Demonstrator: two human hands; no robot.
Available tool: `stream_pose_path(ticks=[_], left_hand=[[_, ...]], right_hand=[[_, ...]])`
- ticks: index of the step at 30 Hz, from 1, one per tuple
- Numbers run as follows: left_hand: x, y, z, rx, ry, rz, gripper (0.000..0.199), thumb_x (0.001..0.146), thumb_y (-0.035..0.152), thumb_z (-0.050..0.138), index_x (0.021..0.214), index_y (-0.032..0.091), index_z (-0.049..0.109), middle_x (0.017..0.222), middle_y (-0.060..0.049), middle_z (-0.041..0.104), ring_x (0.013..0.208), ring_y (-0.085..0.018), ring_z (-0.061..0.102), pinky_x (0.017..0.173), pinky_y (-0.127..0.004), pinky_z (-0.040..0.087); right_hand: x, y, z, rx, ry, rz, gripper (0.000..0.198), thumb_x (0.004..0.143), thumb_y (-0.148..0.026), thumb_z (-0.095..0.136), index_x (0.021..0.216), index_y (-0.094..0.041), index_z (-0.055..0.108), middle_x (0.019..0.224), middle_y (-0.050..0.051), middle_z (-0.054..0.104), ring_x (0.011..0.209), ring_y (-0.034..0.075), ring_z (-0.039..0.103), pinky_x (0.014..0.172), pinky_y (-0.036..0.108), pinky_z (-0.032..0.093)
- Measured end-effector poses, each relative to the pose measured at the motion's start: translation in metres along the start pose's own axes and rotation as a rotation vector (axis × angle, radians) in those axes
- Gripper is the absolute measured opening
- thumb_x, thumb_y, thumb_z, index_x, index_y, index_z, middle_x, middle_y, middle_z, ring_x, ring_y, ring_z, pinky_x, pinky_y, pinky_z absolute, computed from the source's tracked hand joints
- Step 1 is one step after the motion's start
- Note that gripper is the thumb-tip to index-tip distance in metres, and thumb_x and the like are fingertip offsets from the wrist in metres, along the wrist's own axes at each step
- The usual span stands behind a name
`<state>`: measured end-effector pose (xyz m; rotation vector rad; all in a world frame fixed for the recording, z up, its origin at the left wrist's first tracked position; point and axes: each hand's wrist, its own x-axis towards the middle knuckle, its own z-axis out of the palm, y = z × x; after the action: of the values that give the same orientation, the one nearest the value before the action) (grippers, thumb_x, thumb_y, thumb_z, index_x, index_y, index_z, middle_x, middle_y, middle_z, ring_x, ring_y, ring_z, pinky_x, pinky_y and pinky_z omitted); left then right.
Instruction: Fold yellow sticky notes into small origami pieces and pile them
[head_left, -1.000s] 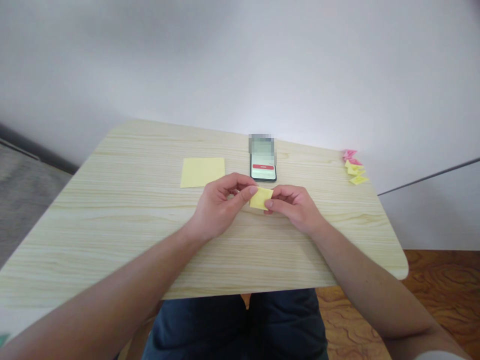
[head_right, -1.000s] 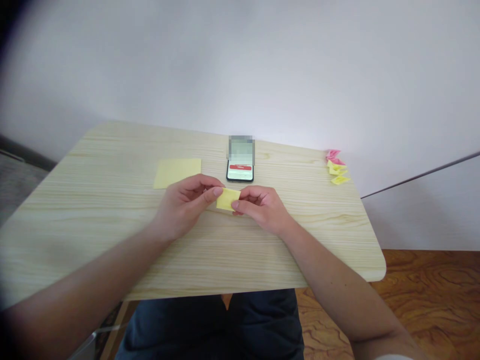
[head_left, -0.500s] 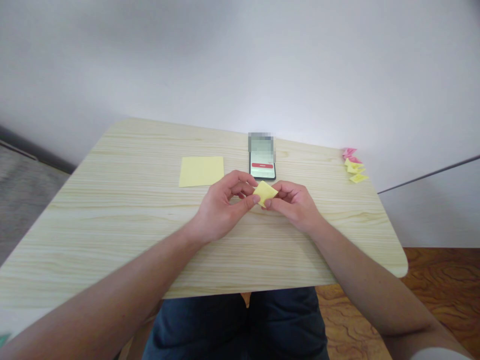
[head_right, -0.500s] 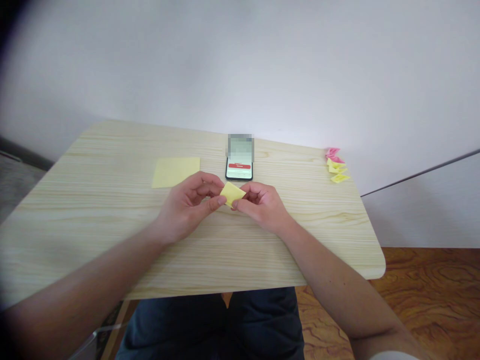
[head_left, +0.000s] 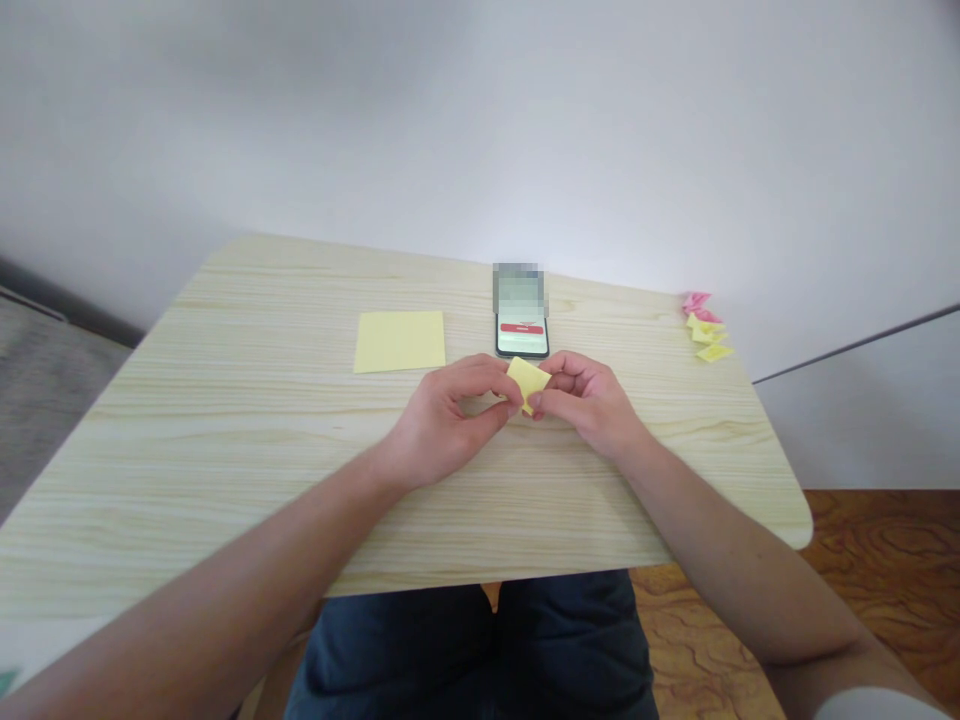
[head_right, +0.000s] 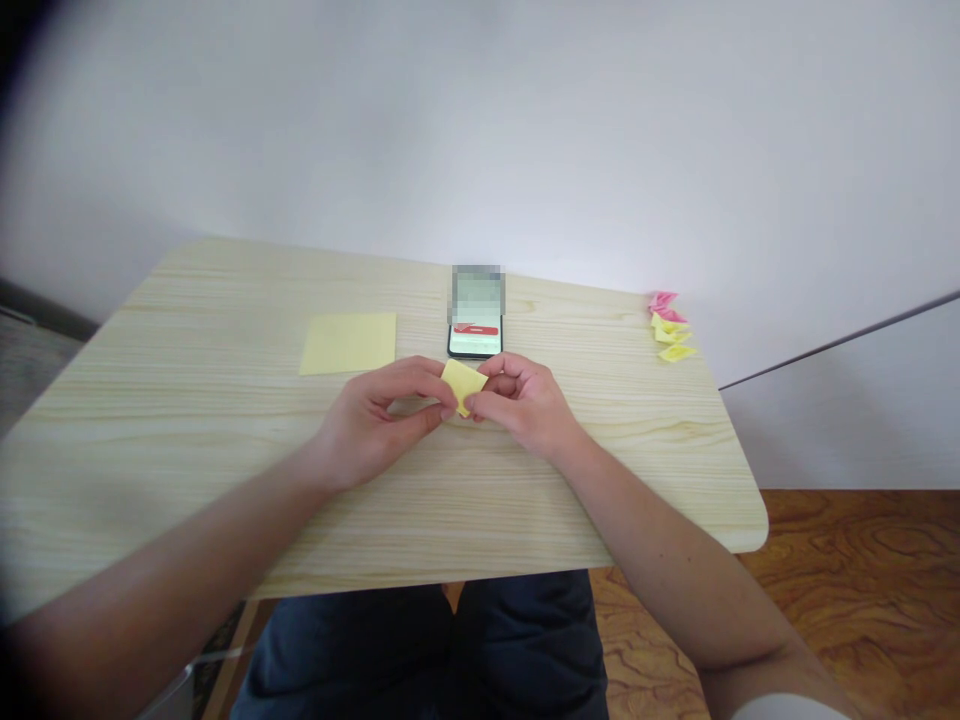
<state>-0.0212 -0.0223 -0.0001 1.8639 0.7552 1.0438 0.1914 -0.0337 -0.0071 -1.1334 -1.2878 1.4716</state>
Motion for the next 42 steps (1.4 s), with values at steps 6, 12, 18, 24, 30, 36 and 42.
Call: stream_pose_path(ticks=[6,12,18,24,30,36,42], left_hand=[[0.0007,0.0034,0.0001,-0.039,-0.03,-0.068,0.009,0.089,0.016,0.066,0.088,0.019,0.074,0.093,-0.005,0.071,0.093,-0.018,0.065,0.085,-0.031,0.049],[0.0001,0.0067,0.0,-0.007,-0.041,-0.153,0.006,0.089,0.025,0.069,0.089,0.02,0.072,0.093,-0.004,0.072,0.086,-0.018,0.064,0.081,-0.032,0.049],[-0.0003,0.0059,0.0005,0.009,-0.043,-0.173,0.009,0.089,0.028,0.069,0.089,0.02,0.072,0.092,-0.004,0.072,0.086,-0.018,0.063,0.081,-0.032,0.048],[0.0,0.003,0.0021,-0.003,0.008,-0.155,0.008,0.088,0.025,0.069,0.096,0.021,0.07,0.095,-0.003,0.071,0.086,-0.017,0.062,0.078,-0.03,0.047],[-0.0011,0.0044,-0.0008,-0.022,0.003,-0.147,0.013,0.087,0.025,0.071,0.1,0.022,0.072,0.1,-0.003,0.073,0.09,-0.018,0.063,0.082,-0.032,0.047],[-0.0009,0.0048,-0.0013,0.061,0.116,-0.144,0.019,0.087,0.03,0.073,0.103,0.021,0.076,0.099,-0.005,0.076,0.089,-0.018,0.066,0.079,-0.032,0.049],[0.001,0.0035,-0.0007,0.005,0.11,-0.22,0.024,0.09,0.04,0.071,0.099,0.019,0.076,0.086,-0.005,0.075,0.079,-0.017,0.065,0.073,-0.031,0.05]], right_hand=[[-0.0035,-0.0043,0.0009,-0.022,-0.026,0.006,0.044,0.073,-0.025,0.083,0.111,-0.024,0.061,0.073,-0.003,0.073,0.066,0.015,0.068,0.064,0.027,0.051],[-0.0055,-0.0056,0.002,-0.01,-0.052,0.013,0.047,0.073,-0.022,0.083,0.114,-0.025,0.06,0.074,-0.004,0.072,0.066,0.015,0.068,0.065,0.027,0.051],[-0.0058,-0.0055,0.0035,-0.029,-0.049,-0.003,0.042,0.076,-0.021,0.08,0.113,-0.024,0.06,0.074,-0.004,0.072,0.065,0.014,0.067,0.064,0.026,0.051],[-0.0067,-0.0052,0.0053,-0.007,-0.084,-0.045,0.044,0.078,-0.017,0.077,0.118,-0.025,0.06,0.077,-0.002,0.073,0.071,0.015,0.069,0.07,0.028,0.053],[-0.006,-0.0091,0.0035,-0.008,-0.055,-0.048,0.051,0.082,-0.025,0.077,0.129,-0.027,0.056,0.069,-0.005,0.072,0.066,0.015,0.069,0.072,0.031,0.055],[-0.0012,-0.0059,-0.0021,0.115,-0.092,-0.014,0.022,0.085,-0.031,0.073,0.105,-0.022,0.068,0.076,0.001,0.075,0.071,0.017,0.07,0.07,0.031,0.055],[-0.0075,-0.0054,0.0023,-0.169,0.099,-0.162,0.018,0.082,-0.034,0.077,0.095,-0.022,0.073,0.061,-0.005,0.057,0.053,0.011,0.047,0.052,0.026,0.039]])
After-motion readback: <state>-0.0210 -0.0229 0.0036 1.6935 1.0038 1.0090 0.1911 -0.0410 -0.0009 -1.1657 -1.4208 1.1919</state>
